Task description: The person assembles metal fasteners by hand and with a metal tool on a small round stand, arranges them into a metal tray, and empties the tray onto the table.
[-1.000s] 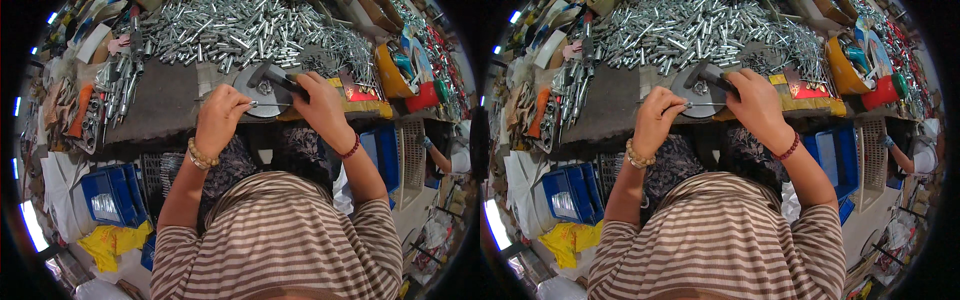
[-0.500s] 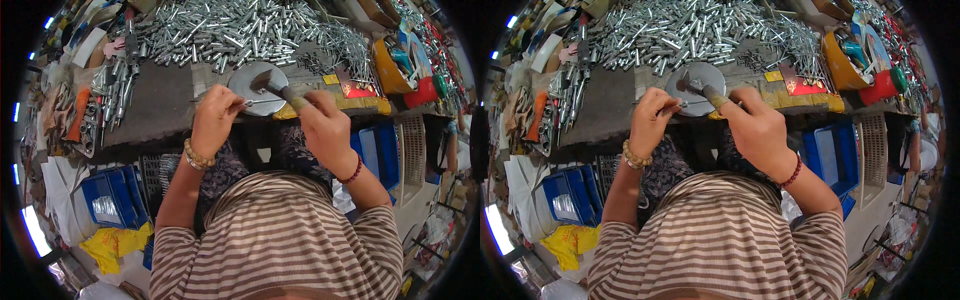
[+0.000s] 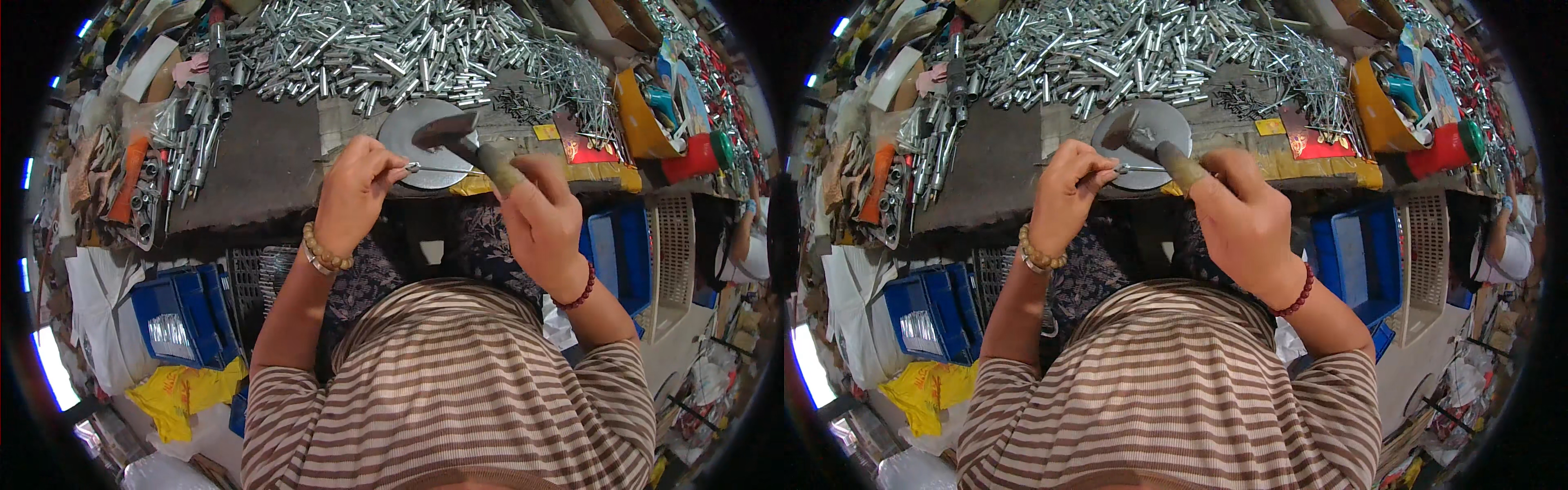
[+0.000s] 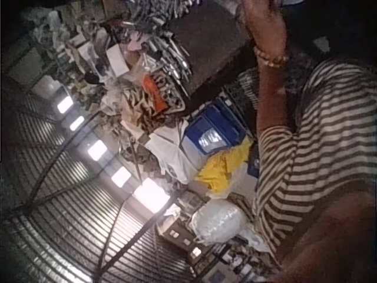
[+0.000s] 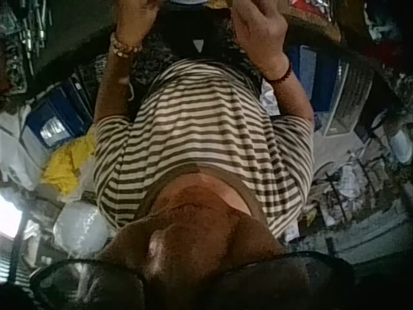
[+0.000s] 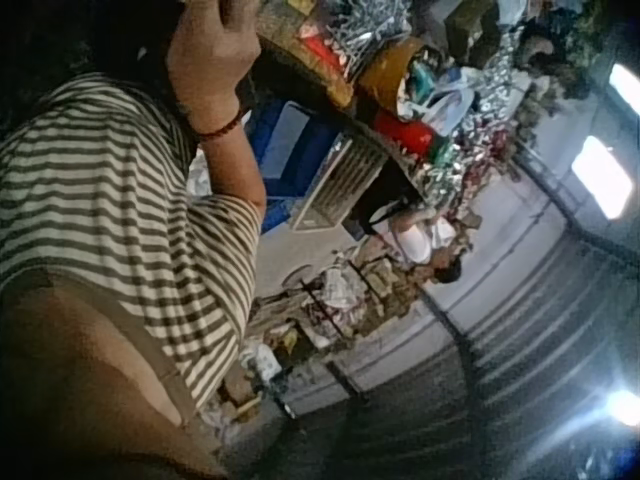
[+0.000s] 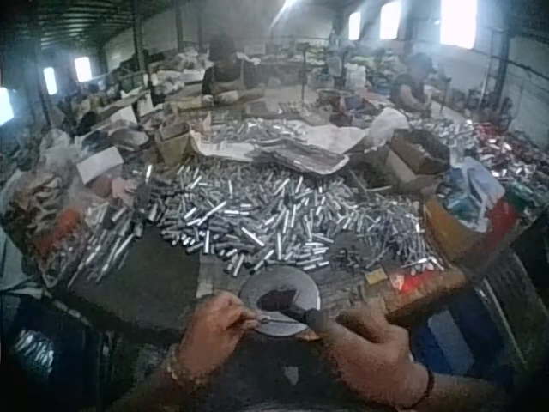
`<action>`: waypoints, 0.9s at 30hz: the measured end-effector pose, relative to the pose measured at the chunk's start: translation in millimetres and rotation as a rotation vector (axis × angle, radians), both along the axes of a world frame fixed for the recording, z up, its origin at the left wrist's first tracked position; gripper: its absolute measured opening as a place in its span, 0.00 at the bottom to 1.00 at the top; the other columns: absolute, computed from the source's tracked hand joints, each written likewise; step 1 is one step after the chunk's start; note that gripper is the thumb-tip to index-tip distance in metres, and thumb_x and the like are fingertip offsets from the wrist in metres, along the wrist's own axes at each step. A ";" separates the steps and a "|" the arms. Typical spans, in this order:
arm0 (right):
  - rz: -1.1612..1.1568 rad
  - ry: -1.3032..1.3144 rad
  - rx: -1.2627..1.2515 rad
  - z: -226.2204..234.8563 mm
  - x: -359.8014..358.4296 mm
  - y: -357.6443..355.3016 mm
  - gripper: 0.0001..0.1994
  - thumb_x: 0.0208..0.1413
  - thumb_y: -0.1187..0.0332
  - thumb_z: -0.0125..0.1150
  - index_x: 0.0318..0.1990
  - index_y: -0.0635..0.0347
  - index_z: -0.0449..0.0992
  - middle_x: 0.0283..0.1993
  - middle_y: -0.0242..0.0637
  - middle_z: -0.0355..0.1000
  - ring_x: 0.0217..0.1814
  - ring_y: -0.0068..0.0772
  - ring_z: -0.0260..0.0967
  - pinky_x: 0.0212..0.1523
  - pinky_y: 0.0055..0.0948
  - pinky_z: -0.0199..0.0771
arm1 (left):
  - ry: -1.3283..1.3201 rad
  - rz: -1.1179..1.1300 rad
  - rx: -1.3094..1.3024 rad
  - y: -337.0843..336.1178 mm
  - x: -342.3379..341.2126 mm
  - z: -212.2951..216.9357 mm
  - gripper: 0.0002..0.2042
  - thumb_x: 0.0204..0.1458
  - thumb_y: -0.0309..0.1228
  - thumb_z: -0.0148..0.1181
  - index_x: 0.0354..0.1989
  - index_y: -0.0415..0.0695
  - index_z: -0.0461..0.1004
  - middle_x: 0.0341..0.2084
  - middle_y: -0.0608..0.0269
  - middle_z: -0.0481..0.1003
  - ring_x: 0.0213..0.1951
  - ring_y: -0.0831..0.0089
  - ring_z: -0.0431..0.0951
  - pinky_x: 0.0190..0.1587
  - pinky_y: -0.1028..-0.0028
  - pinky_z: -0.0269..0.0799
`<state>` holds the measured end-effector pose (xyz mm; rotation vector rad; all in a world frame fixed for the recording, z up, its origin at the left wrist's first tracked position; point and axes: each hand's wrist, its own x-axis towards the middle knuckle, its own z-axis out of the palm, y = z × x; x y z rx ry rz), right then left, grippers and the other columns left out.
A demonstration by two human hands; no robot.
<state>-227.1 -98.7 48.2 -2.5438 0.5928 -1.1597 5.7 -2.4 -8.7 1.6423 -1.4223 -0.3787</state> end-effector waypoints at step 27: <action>0.058 0.104 0.441 -12.1 7.0 -49.0 0.18 0.55 0.74 0.68 0.54 0.61 0.78 0.44 0.48 0.73 0.48 0.53 0.75 0.46 0.44 0.75 | -0.057 -0.040 -0.007 -0.2 -2.4 13.1 0.12 0.55 0.19 0.65 0.48 0.41 0.83 0.35 0.61 0.73 0.37 0.69 0.76 0.42 0.72 0.72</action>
